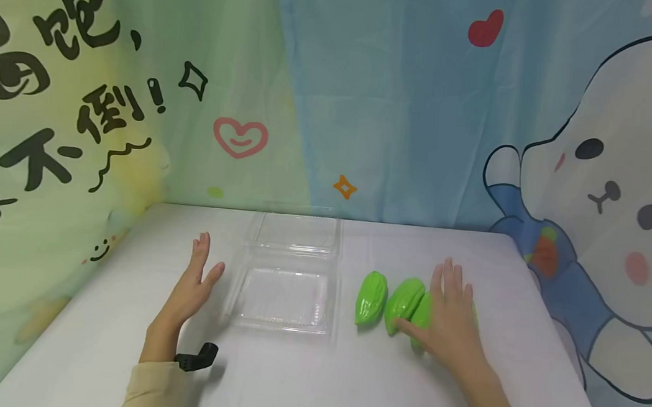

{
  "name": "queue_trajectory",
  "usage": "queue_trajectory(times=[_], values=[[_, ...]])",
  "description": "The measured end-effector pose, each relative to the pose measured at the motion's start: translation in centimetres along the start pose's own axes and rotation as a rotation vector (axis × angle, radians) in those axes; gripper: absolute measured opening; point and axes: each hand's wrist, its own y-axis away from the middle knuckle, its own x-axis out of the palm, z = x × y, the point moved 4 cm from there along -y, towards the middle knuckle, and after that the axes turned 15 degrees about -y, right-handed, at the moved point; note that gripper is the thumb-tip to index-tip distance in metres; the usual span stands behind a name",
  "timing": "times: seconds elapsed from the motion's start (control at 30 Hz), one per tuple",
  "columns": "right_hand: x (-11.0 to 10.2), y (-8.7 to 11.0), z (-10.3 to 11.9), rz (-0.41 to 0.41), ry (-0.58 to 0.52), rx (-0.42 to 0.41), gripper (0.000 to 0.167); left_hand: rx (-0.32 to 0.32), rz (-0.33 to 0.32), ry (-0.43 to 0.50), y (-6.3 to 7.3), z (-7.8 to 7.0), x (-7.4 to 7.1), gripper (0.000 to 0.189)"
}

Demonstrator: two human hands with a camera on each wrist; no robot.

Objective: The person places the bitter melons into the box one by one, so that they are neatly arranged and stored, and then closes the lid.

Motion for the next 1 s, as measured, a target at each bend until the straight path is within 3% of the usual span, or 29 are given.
queue_trajectory(times=[0.1, 0.23, 0.47, 0.8, 1.0], values=[[0.5, -0.2, 0.5, 0.011, 0.000, -0.028, 0.130, -0.021, 0.043, 0.119, 0.0, 0.4, 0.5, 0.081], [1.2, -0.6, 1.1, 0.039, -0.011, -0.050, 0.131, -0.028, 0.074, 0.212, 0.0, 0.6, 1.4, 0.089], [2.6, -1.7, 1.8, 0.128, -0.013, -0.008, 0.137, 0.033, 0.100, 0.334, 0.4, 0.4, 1.7, 0.102], [3.7, -2.7, 2.8, 0.185, -0.046, -0.004, 0.141, 0.154, 0.146, 0.411, 0.5, 0.6, 2.4, 0.112], [4.4, -3.1, 3.4, 0.251, -0.048, 0.003, 0.138, 0.138, 0.162, 0.395, 0.6, 0.6, 2.8, 0.114]])
